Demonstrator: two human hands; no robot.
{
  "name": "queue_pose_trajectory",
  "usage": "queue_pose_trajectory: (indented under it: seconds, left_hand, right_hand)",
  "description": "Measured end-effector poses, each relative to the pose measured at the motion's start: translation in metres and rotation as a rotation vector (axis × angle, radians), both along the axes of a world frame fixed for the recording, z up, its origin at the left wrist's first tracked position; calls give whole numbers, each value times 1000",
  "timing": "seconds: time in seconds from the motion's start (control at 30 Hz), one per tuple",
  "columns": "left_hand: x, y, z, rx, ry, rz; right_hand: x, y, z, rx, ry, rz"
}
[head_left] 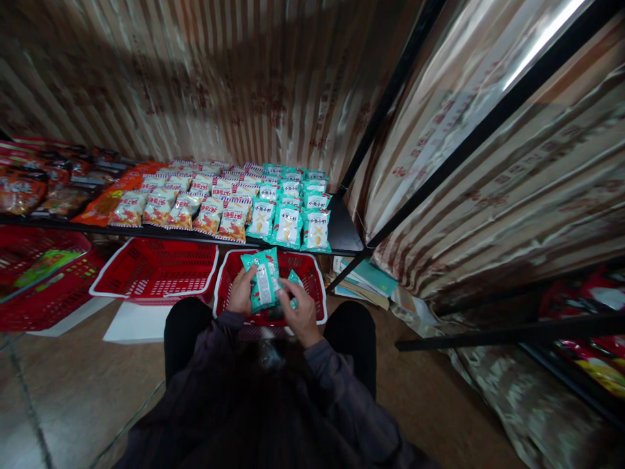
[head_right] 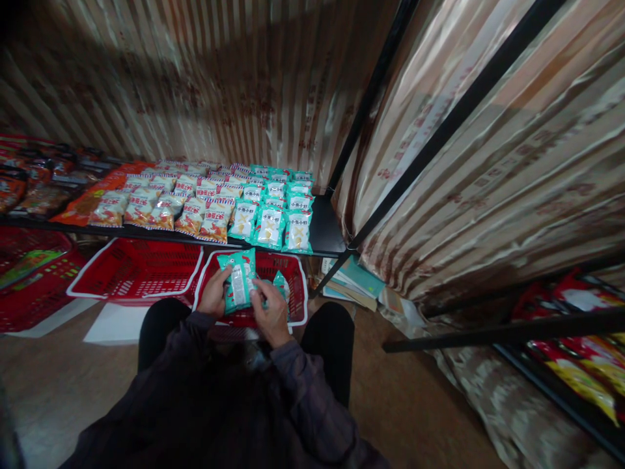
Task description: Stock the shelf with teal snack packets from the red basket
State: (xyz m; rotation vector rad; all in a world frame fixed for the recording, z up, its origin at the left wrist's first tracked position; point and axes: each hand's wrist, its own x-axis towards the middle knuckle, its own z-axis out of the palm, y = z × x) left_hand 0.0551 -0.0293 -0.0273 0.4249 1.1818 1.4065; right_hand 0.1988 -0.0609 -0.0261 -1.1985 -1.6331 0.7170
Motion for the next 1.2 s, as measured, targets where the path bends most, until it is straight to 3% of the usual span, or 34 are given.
queue_pose_trajectory:
  seconds: [0.1, 0.2, 0.33, 0.67, 0.93, 1.07, 1.2]
  left_hand:
    - [2, -6, 5, -9, -46, -111]
    - [4, -10, 9, -9, -50, -175]
    - [3, -13, 10, -13, -63, -259]
    - [4, -20, 16, 41, -74, -363]
    - [-8, -30, 5, 10, -31, -434]
    - [-10, -35, 6, 59, -63, -513]
    - [-10, -37, 7, 91, -55, -508]
  right_hand:
    - [5, 24, 8, -224, 281, -152]
    - [8, 46, 13, -376, 454, -114]
    - [9, 59, 15, -491, 532, -41]
    - [6, 65, 3, -480, 582, -170]
    - [15, 79, -6, -437, 624, -263]
    - [17, 82, -9, -411, 591, -298]
    - [16, 81, -7, -403, 553, -296]
